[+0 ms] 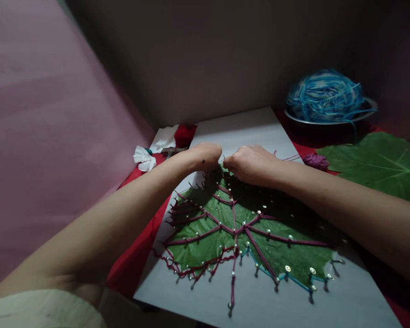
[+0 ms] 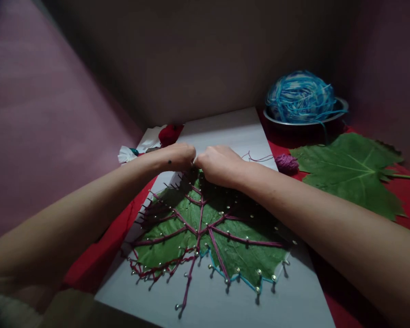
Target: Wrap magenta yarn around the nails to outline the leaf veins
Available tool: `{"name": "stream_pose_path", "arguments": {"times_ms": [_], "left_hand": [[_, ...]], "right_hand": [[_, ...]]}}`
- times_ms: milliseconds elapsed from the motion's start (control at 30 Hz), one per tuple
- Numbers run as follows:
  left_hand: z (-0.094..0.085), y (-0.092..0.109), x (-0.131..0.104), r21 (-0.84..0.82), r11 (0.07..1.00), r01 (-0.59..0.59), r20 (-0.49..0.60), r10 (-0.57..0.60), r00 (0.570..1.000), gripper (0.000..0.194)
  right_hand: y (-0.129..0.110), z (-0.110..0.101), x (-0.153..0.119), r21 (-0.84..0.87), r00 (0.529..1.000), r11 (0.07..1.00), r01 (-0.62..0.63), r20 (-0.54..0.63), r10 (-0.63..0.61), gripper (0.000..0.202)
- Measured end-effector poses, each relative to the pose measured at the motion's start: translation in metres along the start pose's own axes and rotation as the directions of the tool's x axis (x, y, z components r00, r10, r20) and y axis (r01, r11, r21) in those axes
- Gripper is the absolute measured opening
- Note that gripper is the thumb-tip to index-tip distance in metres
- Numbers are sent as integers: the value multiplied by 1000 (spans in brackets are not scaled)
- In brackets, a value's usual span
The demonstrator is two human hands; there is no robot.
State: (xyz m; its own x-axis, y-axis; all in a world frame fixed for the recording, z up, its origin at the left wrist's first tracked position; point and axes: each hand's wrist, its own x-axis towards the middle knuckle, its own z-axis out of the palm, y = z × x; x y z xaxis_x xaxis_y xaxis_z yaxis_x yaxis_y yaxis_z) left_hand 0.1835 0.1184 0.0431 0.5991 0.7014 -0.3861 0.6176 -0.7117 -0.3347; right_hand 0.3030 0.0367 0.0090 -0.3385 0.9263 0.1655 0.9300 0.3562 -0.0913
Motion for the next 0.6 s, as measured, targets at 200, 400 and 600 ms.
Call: {"name": "stream_pose_path", "arguments": {"times_ms": [200,400,600], "left_hand": [[2,-18,-25,-189,980,61,-313,-119,942,28],[23,-12,-32,-344,935,-86,-383,-56,922,27],[46,-7,-20,-323,929,-179,-432,24,902,25]], "right_hand": [[1,0,-2,-62,999,998,27,-26,-29,25],[1,1,-1,-38,998,999,-31,-52,29,28],[2,1,-5,103,995,995,-9,-98,19,23]]}}
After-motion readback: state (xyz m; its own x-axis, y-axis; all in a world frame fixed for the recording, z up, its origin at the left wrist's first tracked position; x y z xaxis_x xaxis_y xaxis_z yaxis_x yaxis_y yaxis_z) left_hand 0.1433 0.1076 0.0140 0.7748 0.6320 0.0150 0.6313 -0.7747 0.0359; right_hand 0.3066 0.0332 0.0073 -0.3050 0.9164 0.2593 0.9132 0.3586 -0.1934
